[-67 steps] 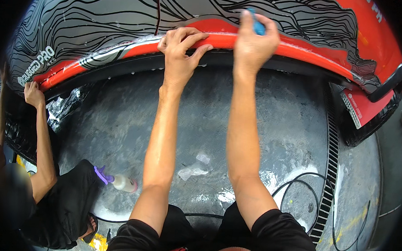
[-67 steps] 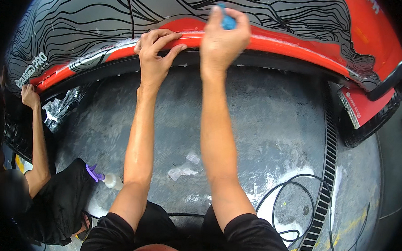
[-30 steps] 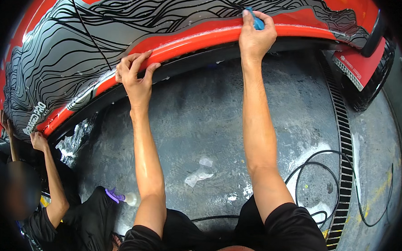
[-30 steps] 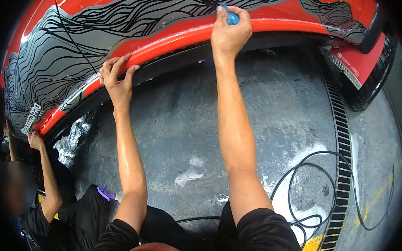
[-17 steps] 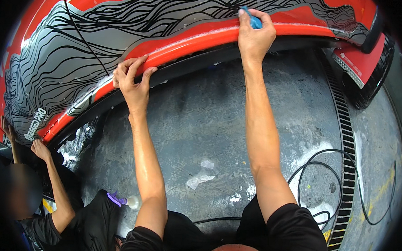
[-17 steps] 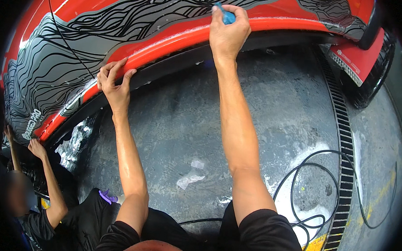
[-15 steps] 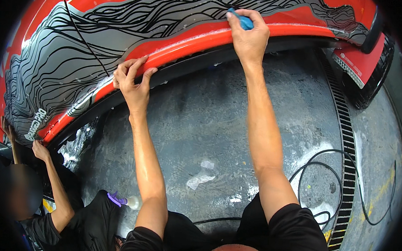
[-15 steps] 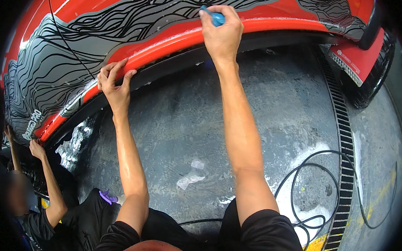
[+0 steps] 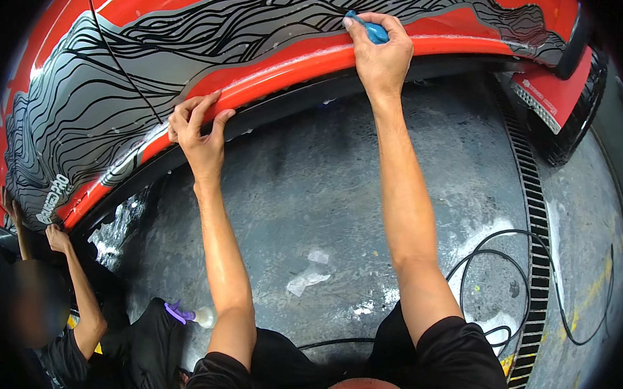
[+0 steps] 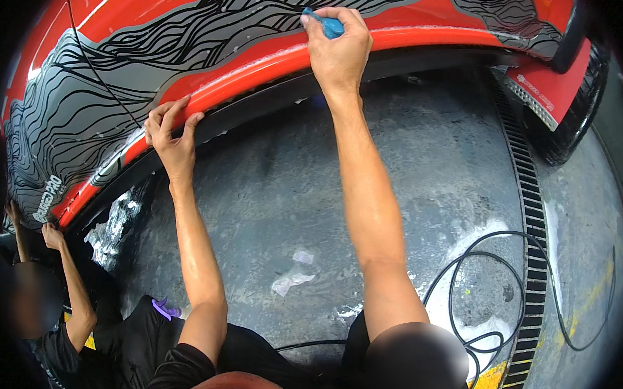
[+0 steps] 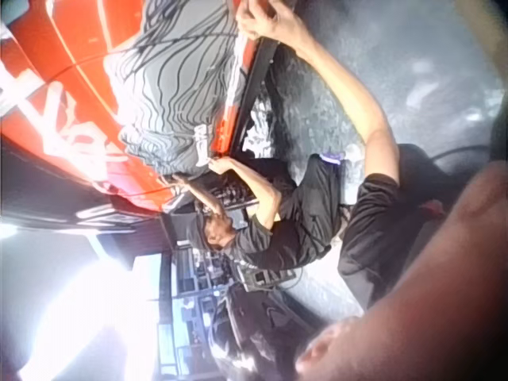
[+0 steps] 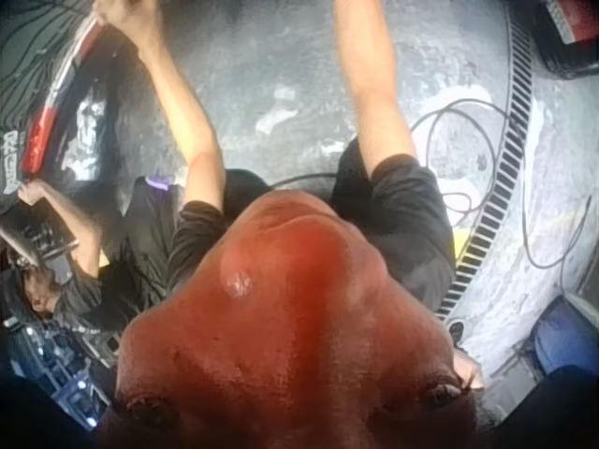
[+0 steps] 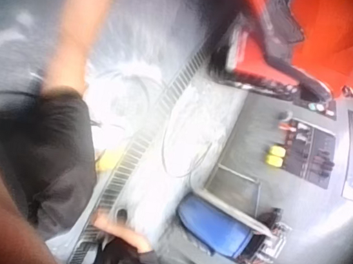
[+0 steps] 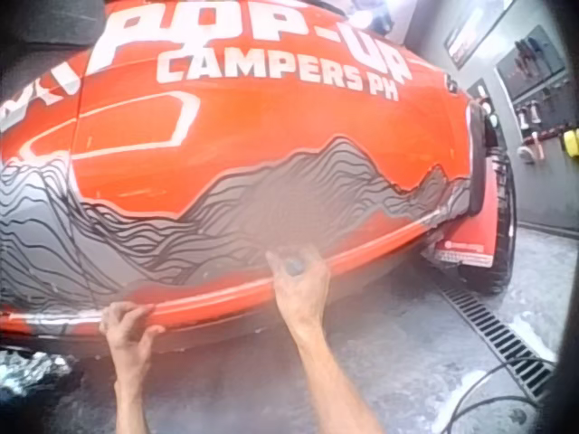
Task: The person applies a black graphic vinyl wrap to the red front bumper of a car. They use a blue squeegee to smooth the film and a spray bottle to apply liquid to the surface, working along the curved edge of the bumper.
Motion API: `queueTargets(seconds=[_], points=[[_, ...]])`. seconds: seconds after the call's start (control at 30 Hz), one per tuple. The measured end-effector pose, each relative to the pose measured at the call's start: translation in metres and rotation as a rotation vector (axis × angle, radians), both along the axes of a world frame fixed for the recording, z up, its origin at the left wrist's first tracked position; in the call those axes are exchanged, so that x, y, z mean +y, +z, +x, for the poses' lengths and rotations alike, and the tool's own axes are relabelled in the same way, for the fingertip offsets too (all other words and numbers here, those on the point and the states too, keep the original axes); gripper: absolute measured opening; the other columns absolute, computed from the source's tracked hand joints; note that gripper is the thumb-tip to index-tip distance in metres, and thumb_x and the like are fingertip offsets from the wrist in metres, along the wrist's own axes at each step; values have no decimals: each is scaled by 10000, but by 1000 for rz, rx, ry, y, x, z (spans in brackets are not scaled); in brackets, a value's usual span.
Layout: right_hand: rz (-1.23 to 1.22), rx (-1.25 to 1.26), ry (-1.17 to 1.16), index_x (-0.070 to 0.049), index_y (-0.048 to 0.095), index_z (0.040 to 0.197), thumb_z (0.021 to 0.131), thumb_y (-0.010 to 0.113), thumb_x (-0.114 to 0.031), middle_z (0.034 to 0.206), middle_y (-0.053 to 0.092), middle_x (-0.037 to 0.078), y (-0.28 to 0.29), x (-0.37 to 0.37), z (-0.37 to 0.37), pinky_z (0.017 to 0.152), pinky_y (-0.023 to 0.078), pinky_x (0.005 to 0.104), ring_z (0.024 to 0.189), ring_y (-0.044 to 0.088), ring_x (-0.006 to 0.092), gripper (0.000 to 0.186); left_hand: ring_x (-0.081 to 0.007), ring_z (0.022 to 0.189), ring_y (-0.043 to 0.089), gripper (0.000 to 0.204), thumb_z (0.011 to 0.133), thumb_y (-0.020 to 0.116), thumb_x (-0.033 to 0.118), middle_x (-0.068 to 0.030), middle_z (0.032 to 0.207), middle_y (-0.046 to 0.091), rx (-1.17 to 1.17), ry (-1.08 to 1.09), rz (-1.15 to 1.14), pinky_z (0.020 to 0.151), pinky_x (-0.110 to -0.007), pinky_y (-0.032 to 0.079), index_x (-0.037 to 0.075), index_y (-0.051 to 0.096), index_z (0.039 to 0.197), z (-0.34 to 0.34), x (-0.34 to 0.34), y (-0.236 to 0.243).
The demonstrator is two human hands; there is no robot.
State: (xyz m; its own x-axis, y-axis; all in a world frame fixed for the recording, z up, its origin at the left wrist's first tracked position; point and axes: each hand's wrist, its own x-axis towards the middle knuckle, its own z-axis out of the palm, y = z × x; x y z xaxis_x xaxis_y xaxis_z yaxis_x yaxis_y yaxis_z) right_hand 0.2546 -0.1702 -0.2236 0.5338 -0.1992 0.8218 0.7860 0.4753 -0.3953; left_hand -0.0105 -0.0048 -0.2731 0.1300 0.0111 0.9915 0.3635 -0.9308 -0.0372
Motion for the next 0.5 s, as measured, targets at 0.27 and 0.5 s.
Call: queueTargets(seconds=[0.27,0.5], points=[[79,89,-38,-13,754,949,892,887,-157,865,717,68,3,2,12,686,547,324,718,665,148,205,-198,1085,583,443,788,933,269,9,1114,688,6,-4,4,1021,-378,377,204,821,1211,0,-2,2],[-44,101,-12,-18,752,953,859,918,-245,807,712,60,1,-5,15,719,537,325,747,644,131,296,-186,1092,580,431,793,919,302,19,1112,687,5,-14,1,1019,-381,353,221,822,1205,-3,2,1]])
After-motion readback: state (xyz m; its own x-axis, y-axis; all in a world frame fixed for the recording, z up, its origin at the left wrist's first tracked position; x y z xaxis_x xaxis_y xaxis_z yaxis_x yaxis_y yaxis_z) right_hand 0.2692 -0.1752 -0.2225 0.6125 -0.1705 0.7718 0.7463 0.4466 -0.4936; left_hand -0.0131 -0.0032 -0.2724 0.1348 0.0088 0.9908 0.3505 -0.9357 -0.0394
